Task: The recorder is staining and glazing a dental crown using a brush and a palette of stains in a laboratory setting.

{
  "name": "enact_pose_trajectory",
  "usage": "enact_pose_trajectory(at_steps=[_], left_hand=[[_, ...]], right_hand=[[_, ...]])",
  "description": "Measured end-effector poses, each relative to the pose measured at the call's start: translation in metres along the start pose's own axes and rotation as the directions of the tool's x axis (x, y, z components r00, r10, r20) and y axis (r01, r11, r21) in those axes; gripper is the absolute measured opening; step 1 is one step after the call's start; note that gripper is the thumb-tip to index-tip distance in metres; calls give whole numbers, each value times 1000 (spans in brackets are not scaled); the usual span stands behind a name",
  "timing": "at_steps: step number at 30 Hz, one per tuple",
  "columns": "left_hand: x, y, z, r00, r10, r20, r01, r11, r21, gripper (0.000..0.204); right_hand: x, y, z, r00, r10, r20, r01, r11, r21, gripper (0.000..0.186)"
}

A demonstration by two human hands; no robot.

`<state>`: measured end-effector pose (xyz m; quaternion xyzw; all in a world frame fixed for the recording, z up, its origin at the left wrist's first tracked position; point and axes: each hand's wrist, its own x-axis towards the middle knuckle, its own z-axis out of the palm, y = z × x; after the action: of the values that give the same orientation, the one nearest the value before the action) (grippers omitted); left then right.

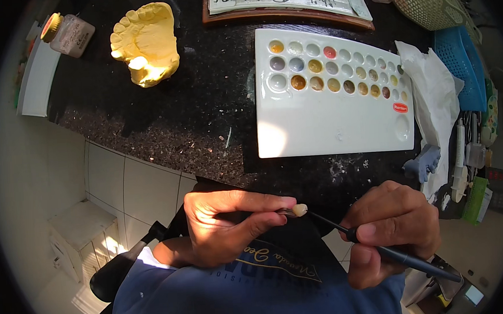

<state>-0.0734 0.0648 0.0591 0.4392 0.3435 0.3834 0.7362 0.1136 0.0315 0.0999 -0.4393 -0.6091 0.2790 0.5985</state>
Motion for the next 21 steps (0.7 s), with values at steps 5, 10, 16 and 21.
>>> enact_pose_trajectory(at_steps=[5, 10, 16, 21], left_hand=[[0, 3, 1, 1000, -4, 1, 4, 1000, 13, 22], [0, 2, 0, 1000, -24, 9, 24, 1000, 0, 23], [0, 1, 0, 1000, -16, 8, 16, 1000, 12, 23], [1, 2, 1, 1000, -26, 4, 26, 1000, 4, 20]], right_hand=[[1, -2, -2, 1000, 18, 9, -18, 1000, -2, 19], [0, 0, -2, 1000, 4, 11, -4, 1000, -3, 20], [1, -1, -2, 1000, 2, 25, -2, 1000, 5, 20], [1, 0, -3, 998, 6, 59, -6, 1000, 10, 22]])
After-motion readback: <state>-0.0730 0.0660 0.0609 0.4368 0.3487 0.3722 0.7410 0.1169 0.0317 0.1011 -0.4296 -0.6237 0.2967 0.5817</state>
